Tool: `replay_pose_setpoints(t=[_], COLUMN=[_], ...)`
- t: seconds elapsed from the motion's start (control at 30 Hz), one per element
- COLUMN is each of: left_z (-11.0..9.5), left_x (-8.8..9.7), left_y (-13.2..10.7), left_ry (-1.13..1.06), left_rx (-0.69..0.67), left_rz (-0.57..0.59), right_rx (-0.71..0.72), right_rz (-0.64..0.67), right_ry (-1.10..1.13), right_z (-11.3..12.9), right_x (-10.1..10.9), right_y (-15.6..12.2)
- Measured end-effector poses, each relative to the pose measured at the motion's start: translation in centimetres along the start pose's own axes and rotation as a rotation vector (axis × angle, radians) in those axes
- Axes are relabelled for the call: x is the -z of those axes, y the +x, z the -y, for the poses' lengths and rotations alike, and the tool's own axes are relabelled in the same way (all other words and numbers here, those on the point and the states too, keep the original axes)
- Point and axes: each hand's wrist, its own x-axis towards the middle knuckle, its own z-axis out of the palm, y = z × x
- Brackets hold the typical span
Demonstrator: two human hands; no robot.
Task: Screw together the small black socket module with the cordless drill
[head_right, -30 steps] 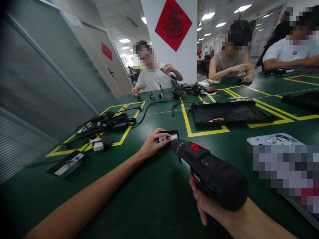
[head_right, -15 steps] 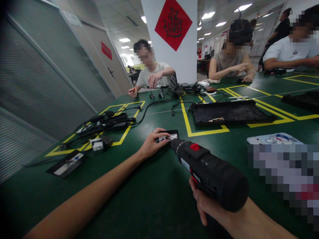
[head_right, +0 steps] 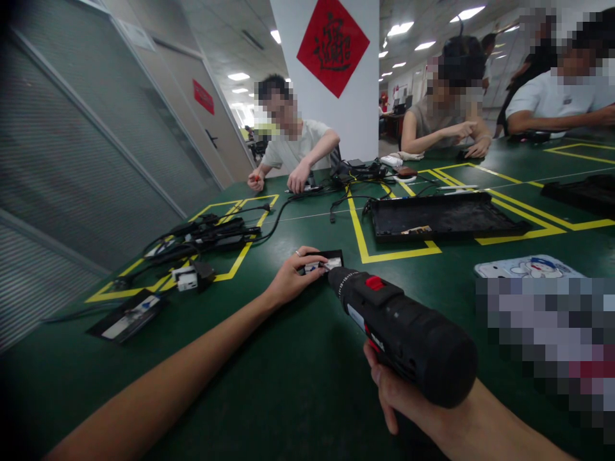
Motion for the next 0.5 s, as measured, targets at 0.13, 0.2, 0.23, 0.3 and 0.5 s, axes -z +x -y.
replay_pose_setpoints(t=[0.13,0.2,0.23,0.3,0.5], left_z=[0.0,0.0,0.0,-0.1,-0.1], left_x=[0.0,0.0,0.0,0.1,0.0], left_y=[0.0,0.0,0.0,0.0,0.0], left_ry=[0.001,0.004,0.005,0.007,0.008], left_rx=[0.0,0.005,0.007,0.009,0.015], left_rz=[0.0,0.004,0.004,0.006,0.01], right_rx=[0.007,-0.012,-0.023,-0.037,0.028], right_rz=[0.055,0.061,0.059,0.055,0.049], right_ry=[-0.013,-0.022,-0.021,-0.013,-0.018], right_z=[-1.3,-2.1,-2.3,-2.6,-0.8], right_x=[0.4,0.5,0.6,0.6,0.2], right_y=[0.4,0.6,0.7,0.7,0.2])
